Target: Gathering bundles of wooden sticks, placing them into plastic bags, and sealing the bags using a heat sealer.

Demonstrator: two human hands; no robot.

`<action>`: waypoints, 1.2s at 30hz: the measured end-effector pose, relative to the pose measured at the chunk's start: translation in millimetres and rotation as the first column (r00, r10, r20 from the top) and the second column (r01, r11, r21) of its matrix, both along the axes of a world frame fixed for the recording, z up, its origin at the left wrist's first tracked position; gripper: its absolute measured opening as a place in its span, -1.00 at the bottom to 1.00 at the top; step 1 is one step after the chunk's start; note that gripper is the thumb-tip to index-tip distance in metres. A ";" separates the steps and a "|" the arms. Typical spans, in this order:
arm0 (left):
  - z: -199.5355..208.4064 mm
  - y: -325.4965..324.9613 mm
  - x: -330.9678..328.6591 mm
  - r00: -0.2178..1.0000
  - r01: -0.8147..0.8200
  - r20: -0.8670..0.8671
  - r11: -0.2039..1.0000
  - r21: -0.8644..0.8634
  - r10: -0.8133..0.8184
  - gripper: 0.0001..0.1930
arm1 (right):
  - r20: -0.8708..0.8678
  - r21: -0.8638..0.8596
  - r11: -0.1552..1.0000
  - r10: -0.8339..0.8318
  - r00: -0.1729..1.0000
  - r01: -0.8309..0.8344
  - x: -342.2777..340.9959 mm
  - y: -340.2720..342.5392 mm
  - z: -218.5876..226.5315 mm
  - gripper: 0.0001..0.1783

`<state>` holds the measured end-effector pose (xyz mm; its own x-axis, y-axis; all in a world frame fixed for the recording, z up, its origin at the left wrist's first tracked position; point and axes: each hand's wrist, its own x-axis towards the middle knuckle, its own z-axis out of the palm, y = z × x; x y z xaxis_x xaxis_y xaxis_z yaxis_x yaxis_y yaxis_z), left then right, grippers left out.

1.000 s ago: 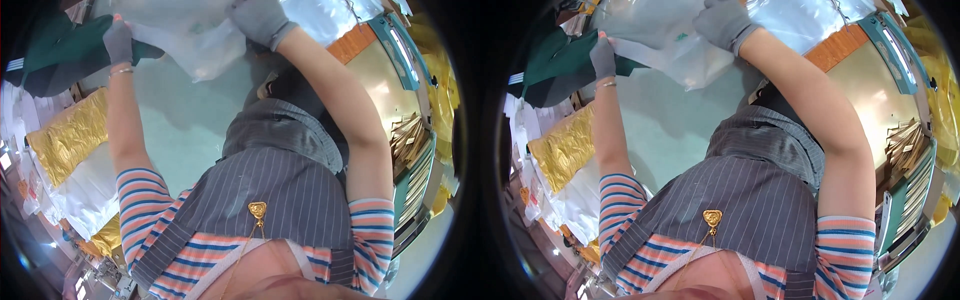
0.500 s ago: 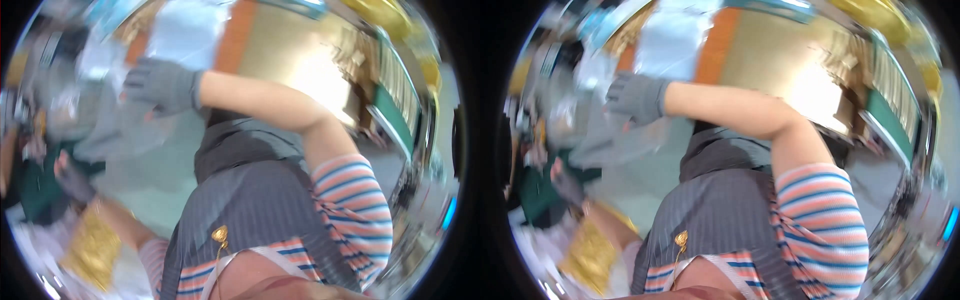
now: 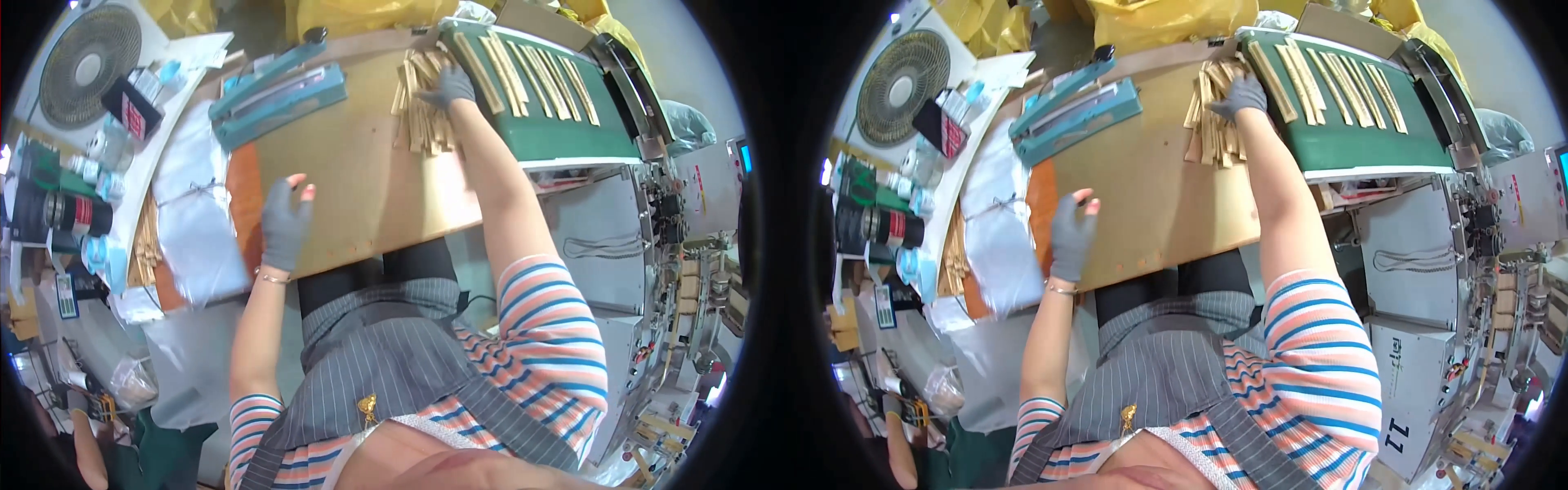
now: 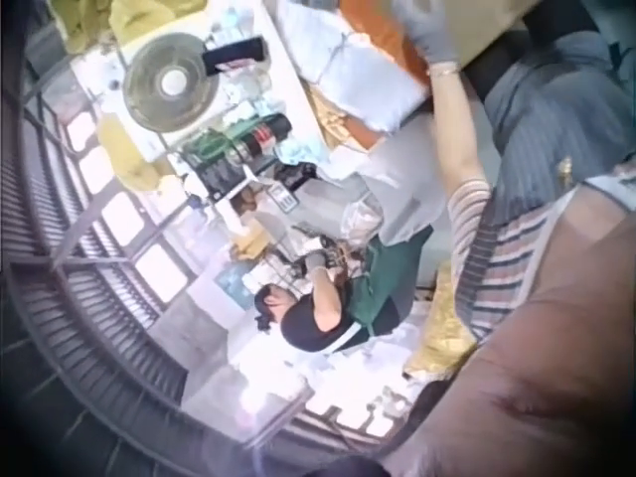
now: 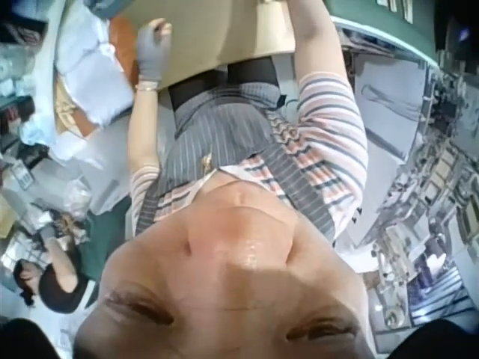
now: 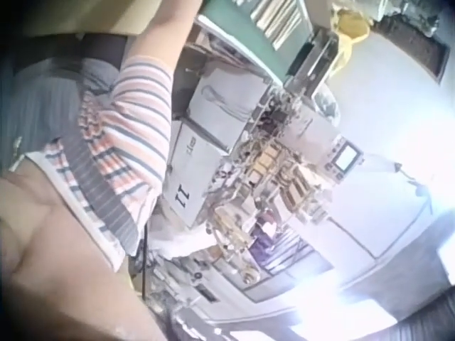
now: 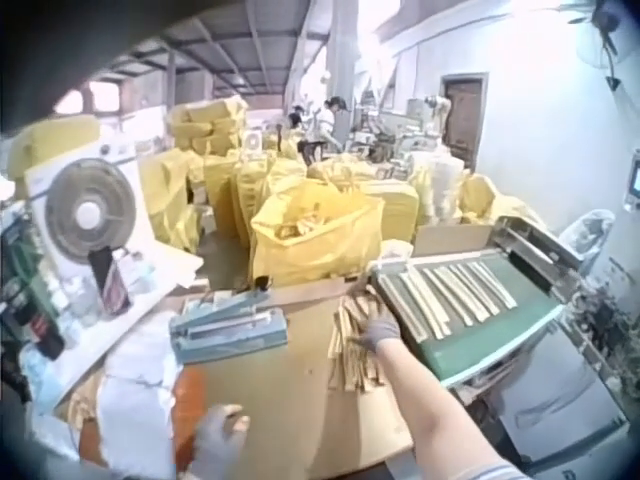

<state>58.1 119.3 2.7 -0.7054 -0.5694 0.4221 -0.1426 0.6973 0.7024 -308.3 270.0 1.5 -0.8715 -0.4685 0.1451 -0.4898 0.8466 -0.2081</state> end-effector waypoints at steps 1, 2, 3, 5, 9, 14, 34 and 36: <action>-4.9 -1.0 -26.2 0.997 0.072 0.032 0.997 -0.010 -0.072 -0.71 | 0.143 -0.041 0.994 -0.098 0.985 0.105 -19.4 11.9 -13.6 0.09; -7.7 -1.2 -50.9 0.988 0.139 0.068 0.990 -0.017 -0.138 -0.65 | 0.246 0.015 0.993 -0.117 0.962 0.116 -32.9 18.3 -24.6 -0.02; -10.4 -2.3 -78.0 0.986 0.155 0.067 0.988 -0.021 -0.153 -0.65 | 0.346 0.074 0.990 -0.142 0.927 0.124 -48.2 25.0 -34.5 -0.13; -22.3 -11.2 -120.3 0.975 0.164 0.159 0.986 -0.032 -0.157 -0.46 | 0.394 -0.168 0.952 -0.173 0.903 0.255 -27.0 4.3 -17.9 -0.40; -65.0 -16.6 -202.3 0.970 0.151 0.198 0.988 -0.028 -0.143 -0.26 | 0.391 -0.343 0.938 0.101 0.915 0.043 -29.6 9.3 -15.0 -0.44; -73.8 12.2 -222.8 0.979 0.104 0.191 0.982 -0.160 -0.073 -0.21 | -0.180 -0.502 0.864 -0.085 0.980 -0.018 -78.8 97.4 72.0 -0.26; -34.1 37.8 -242.3 0.967 -0.093 0.251 0.852 0.516 -0.047 -0.02 | 0.558 -0.278 0.788 -0.333 0.760 0.549 -27.3 15.1 -28.0 -0.05; -27.8 23.9 -228.8 0.979 0.016 0.140 0.734 0.679 -0.151 -0.08 | 0.519 -0.255 0.903 -0.173 0.837 0.344 7.6 -13.4 -17.7 -0.01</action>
<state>-170.7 143.2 -25.1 -0.7862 -0.5910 -0.1809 -0.2724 0.0685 0.9598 -300.7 256.6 -16.2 -0.9527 -0.2158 -0.2140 -0.0301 0.7677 -0.6401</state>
